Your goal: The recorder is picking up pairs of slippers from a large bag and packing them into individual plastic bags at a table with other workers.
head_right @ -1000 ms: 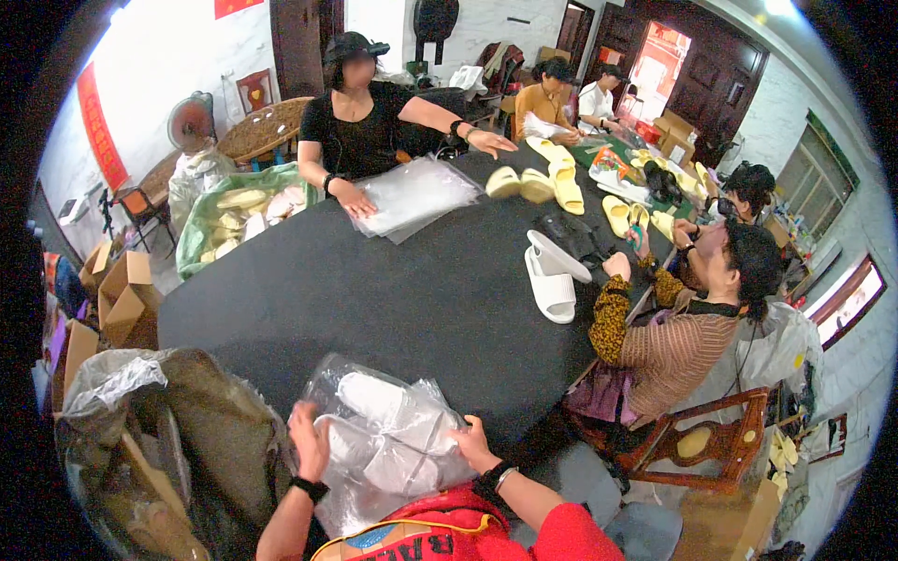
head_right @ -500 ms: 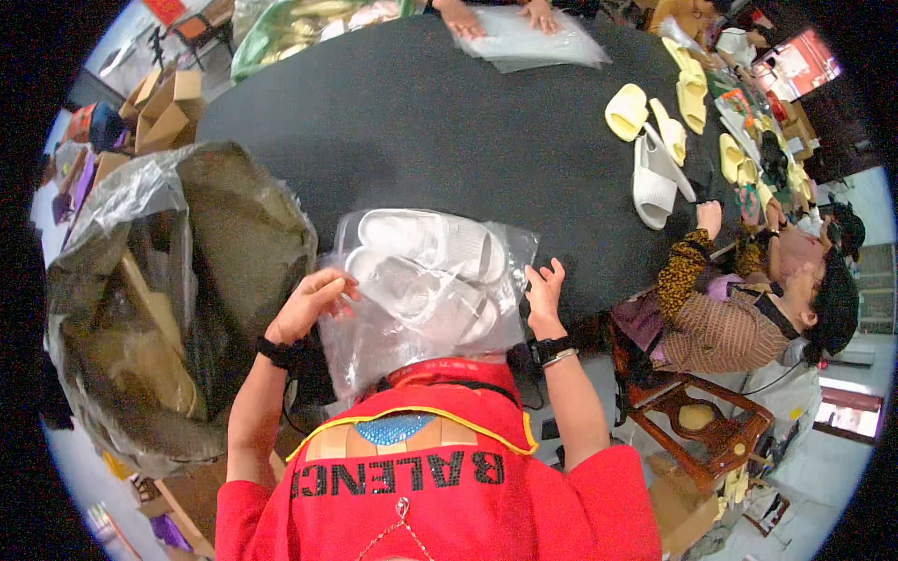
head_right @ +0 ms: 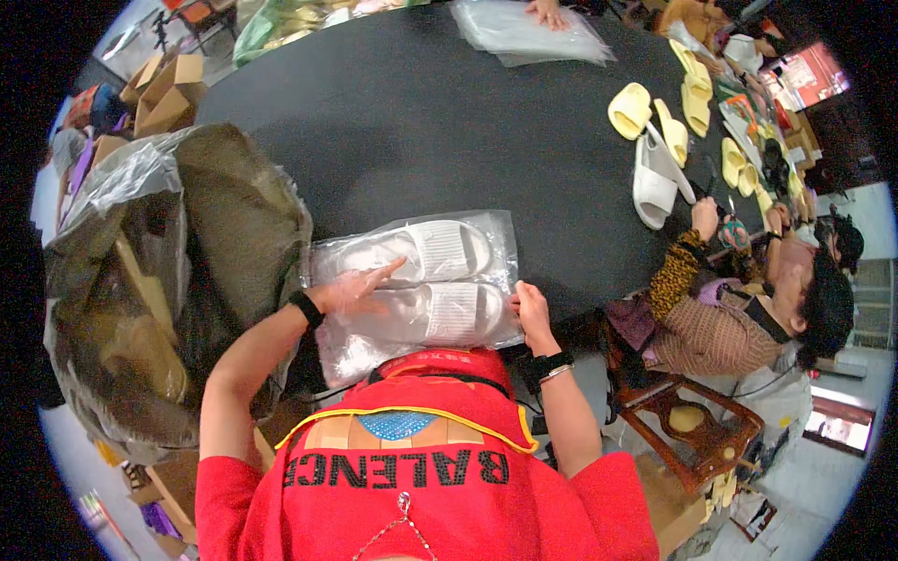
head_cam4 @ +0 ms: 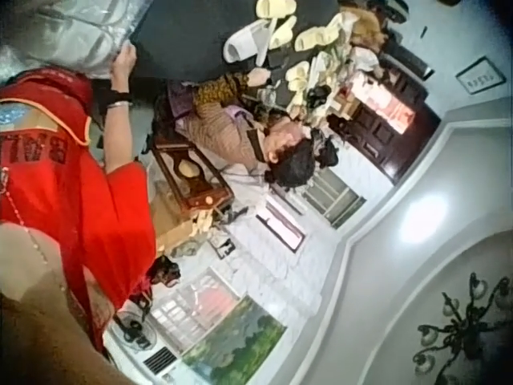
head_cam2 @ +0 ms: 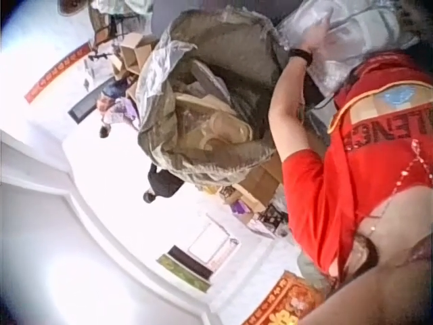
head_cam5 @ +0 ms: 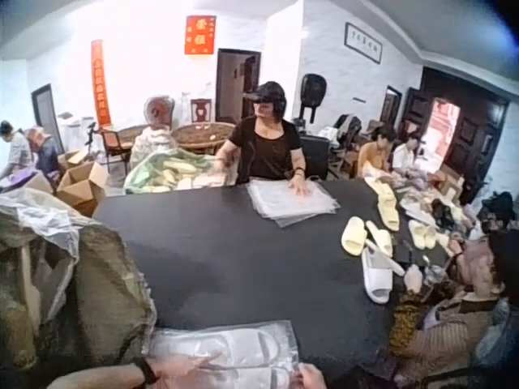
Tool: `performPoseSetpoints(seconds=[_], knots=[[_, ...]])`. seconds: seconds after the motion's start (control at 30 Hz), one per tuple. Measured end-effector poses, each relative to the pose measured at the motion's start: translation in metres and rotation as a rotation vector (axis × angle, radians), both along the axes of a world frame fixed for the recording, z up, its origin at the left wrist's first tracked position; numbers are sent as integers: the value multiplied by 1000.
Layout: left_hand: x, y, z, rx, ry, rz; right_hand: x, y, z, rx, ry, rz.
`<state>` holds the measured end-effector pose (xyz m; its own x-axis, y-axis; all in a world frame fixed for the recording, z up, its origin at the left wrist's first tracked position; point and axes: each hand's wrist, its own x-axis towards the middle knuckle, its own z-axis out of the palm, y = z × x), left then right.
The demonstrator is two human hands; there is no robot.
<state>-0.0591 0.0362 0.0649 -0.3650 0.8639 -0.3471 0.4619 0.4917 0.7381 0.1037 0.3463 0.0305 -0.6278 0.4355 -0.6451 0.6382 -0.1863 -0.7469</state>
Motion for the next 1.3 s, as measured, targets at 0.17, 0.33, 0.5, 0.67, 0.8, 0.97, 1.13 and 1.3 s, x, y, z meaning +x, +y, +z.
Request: performPoseSetpoints(seconds=[0.17, 0.33, 0.5, 0.67, 0.8, 0.97, 1.13, 1.3], knots=[[-17, 34, -10, -45, 145, -220, 24, 0, 8, 93, -140, 285], [10, 91, -32, -52, 423, 2, 50, 8, 3, 0, 3, 121], [24, 69, -61, 101, 546, 133, 37, -8, -13, 27, 95, 77], [34, 24, -60, 155, 604, 245, 31, -21, -37, 30, 184, 54], [40, 15, -66, 41, 627, 300, 9, -38, -35, 4, 17, 126], [42, 21, -100, 157, 709, 243, 5, -18, -35, 398, 123, 97], [53, 11, -75, 130, 711, 399, 7, 20, -29, 206, 80, -116], [84, -64, -69, -86, 826, 521, 10, 39, -38, 162, 131, -236]])
